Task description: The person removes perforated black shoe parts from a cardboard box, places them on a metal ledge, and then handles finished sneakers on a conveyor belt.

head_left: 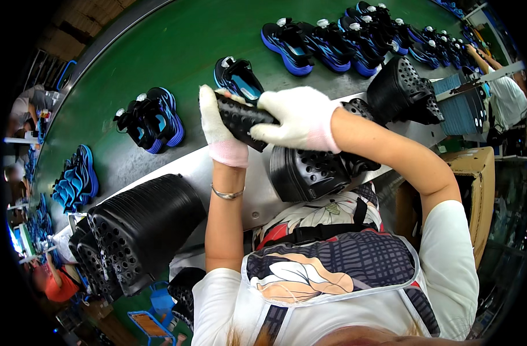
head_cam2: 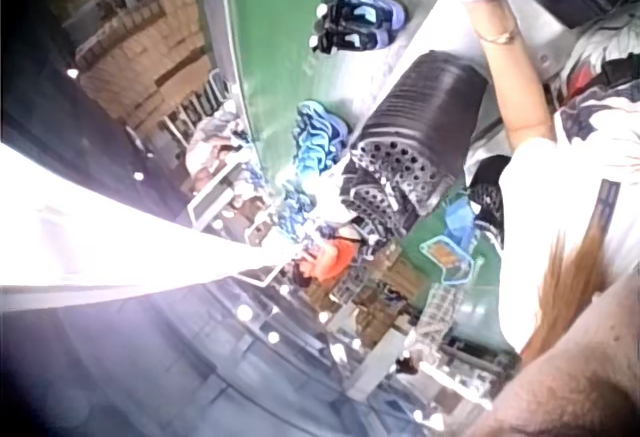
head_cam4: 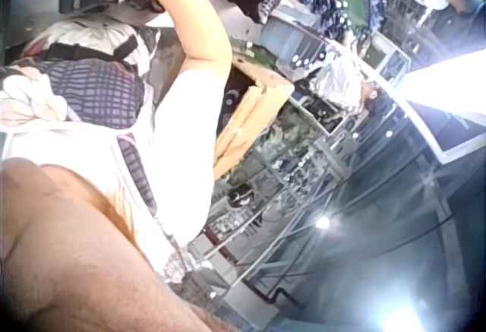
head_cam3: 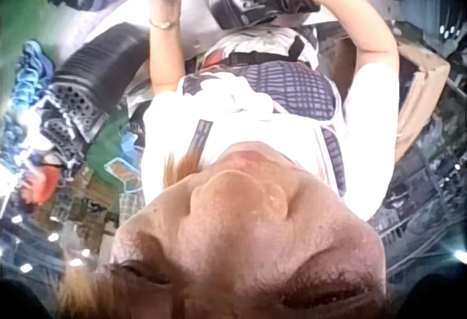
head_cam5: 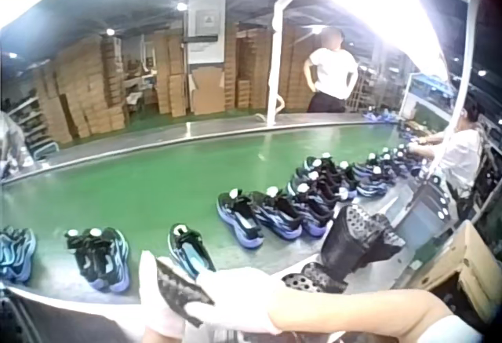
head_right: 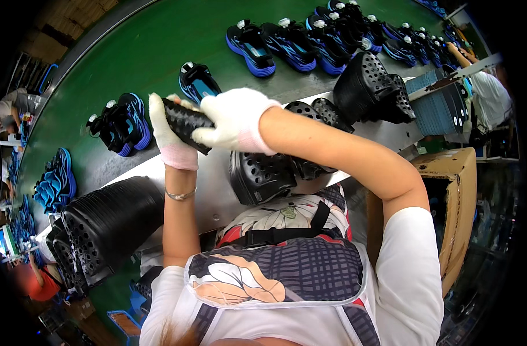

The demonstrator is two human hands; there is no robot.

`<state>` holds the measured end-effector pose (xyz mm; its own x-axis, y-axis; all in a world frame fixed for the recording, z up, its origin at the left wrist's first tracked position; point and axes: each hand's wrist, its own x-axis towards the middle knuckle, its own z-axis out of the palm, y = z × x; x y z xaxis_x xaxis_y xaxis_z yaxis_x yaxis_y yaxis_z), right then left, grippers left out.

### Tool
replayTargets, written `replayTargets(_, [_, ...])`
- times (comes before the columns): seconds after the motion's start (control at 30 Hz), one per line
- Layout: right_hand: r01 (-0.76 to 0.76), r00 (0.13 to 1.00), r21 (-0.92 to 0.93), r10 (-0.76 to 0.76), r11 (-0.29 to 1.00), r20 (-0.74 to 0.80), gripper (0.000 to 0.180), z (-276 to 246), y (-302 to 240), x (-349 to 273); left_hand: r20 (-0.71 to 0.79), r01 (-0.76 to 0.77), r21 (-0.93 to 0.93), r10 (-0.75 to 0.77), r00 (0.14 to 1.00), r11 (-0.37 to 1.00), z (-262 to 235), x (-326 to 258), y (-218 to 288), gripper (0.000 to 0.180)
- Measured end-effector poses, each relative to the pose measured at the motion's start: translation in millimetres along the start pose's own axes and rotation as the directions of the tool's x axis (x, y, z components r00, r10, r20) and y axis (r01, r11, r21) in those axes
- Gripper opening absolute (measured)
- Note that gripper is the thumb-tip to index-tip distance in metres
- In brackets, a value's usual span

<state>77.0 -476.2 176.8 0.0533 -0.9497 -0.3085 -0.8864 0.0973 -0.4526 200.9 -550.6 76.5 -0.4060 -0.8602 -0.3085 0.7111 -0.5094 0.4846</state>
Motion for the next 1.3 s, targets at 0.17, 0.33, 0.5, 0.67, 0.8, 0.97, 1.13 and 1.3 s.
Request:
replayTargets(0.17, [-0.008,0.996,-0.154,0.021,0.988,0.085,0.045,4.3,-4.8,21.7,0.020,-0.080,0.356,0.078,0.997,0.931,-21.3,9.9,6.2,0.045])
replayTargets(0.33, [-0.108,0.981,-0.325,0.154,0.940,0.120,0.043,-23.6,12.8,35.3,0.052,-0.106,0.844,0.117,0.992,0.525,-56.4,10.3,-3.7,0.039])
replayTargets(0.5, [-0.145,0.945,-0.359,0.236,0.922,0.224,0.047,-45.7,41.6,74.0,0.586,-0.575,0.810,0.180,0.790,-0.113,-57.3,14.9,-29.2,0.035])
replayTargets(0.67, [-0.122,0.922,-0.490,0.282,0.863,0.266,0.042,-39.2,32.1,120.1,0.596,-0.545,0.798,0.200,0.778,-0.258,-51.1,24.9,-40.4,0.026])
replayTargets(0.8, [-0.088,0.956,-0.581,0.233,0.809,0.180,0.027,2.1,21.3,136.0,0.536,-0.476,0.824,0.148,0.831,-0.307,-48.0,29.4,-44.3,0.023])
replayTargets(0.97, [-0.203,0.963,-0.477,0.263,0.855,0.063,0.027,32.2,23.4,146.2,0.209,-0.228,0.922,-0.092,0.974,-0.314,-30.8,41.9,-32.2,0.032])
replayTargets(1.13, [-0.161,0.940,-0.438,0.273,0.885,0.206,0.027,24.8,17.4,152.8,0.067,-0.163,0.897,-0.237,0.969,-0.410,-24.7,52.8,-28.3,0.033])
replayTargets(1.3, [-0.232,0.952,-0.340,0.284,0.911,0.112,0.039,44.2,24.4,167.4,0.127,-0.217,0.899,-0.247,0.961,-0.380,-40.4,56.8,-28.3,0.028])
